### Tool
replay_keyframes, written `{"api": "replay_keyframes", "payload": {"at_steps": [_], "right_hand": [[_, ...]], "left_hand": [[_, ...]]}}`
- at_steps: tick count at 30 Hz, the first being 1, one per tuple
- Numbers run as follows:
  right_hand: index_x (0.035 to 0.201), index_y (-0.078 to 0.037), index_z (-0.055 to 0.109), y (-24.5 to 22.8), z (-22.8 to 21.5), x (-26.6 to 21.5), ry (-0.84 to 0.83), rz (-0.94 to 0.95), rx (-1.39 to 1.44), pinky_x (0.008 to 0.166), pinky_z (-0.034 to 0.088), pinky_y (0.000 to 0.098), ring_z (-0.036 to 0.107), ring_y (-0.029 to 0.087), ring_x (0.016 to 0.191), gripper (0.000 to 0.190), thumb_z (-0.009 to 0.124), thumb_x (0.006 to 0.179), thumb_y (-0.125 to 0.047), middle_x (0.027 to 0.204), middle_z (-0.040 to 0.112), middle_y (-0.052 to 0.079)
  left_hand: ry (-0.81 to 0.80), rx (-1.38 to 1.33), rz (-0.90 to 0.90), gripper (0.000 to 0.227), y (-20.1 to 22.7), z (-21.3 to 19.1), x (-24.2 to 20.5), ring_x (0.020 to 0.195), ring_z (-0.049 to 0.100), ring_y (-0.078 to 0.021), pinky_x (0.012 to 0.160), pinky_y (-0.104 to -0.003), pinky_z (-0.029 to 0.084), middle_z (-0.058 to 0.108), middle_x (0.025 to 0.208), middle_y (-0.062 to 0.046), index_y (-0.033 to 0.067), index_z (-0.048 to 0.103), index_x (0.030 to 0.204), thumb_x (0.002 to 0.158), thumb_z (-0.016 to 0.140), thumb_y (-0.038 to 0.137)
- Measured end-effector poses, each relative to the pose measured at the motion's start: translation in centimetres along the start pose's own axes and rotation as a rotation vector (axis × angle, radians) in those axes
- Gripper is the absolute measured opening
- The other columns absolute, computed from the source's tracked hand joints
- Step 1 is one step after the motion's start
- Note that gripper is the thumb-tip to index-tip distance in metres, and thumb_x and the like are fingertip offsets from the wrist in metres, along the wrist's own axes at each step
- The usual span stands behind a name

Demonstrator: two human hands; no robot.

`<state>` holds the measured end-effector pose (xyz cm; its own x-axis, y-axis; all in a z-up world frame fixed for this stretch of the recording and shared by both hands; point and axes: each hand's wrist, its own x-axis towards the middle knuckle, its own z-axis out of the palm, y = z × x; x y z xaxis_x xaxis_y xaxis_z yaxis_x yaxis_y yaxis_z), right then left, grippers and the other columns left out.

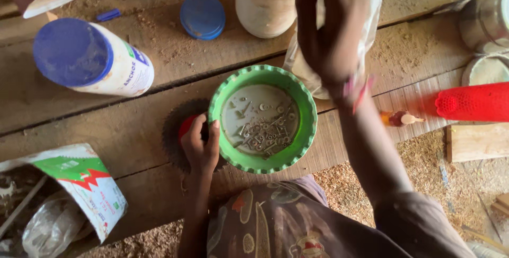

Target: The person sorts small metal fasteners from a green bowl into a white plastic jar. They repeatedly scoop handfuls of mixed screws and bolts, separate them by hand, and transfer the sorted items into the jar.

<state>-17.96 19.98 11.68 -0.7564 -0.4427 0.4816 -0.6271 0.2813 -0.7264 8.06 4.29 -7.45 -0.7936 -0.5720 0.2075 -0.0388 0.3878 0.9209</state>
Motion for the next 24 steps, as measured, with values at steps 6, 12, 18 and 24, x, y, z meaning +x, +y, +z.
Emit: {"api": "replay_keyframes", "payload": {"at_steps": [6, 12, 18, 24], "right_hand": [[0.115, 0.000, 0.067, -0.6, 8.0, -12.7, -0.417, -0.220, -0.203, 0.097, 0.054, 0.0428, 0.063, 0.034, 0.112, 0.029, 0.071, 0.088, -0.010, 0.118, 0.067, 0.015], [0.123, -0.001, 0.069, 3.2, 8.7, -20.0, -0.742, -0.320, -0.045, 0.104, 0.049, 0.0464, 0.059, 0.035, 0.121, 0.040, 0.069, 0.087, -0.018, 0.132, 0.061, 0.017], [0.117, -0.007, 0.072, 5.2, 3.6, -18.9, -0.704, -0.300, -0.346, 0.101, 0.054, 0.0413, 0.060, 0.026, 0.120, 0.027, 0.064, 0.091, -0.007, 0.133, 0.064, 0.011], [0.107, 0.001, 0.066, 6.2, 4.7, -17.2, -0.629, 0.000, -0.649, 0.084, 0.058, 0.0432, 0.061, 0.034, 0.108, 0.028, 0.062, 0.080, -0.007, 0.124, 0.057, 0.016]], "left_hand": [[0.003, 0.002, -0.033, 0.026, 0.4, -0.2, 0.6, 0.068, 0.068, -0.0123, 0.059, -0.030, 0.052, 0.072, 0.085, -0.010, 0.0001, 0.068, 0.117, 0.101, 0.063, 0.021], [0.039, 0.051, 0.117, 0.026, 1.4, -0.3, 0.3, 0.076, 0.066, -0.0145, 0.068, -0.032, 0.053, 0.068, 0.089, -0.012, 0.0015, 0.067, 0.121, 0.112, 0.054, 0.023], [0.040, 0.027, 0.004, 0.029, 1.7, 0.2, 0.6, 0.064, 0.060, -0.0132, 0.059, -0.030, 0.049, 0.064, 0.077, -0.010, 0.0011, 0.069, 0.118, 0.106, 0.055, 0.024], [0.026, 0.033, -0.037, 0.029, 1.6, 0.4, -0.3, 0.066, 0.058, -0.0179, 0.063, -0.032, 0.049, 0.063, 0.079, -0.012, -0.0009, 0.067, 0.119, 0.108, 0.056, 0.024]]}}
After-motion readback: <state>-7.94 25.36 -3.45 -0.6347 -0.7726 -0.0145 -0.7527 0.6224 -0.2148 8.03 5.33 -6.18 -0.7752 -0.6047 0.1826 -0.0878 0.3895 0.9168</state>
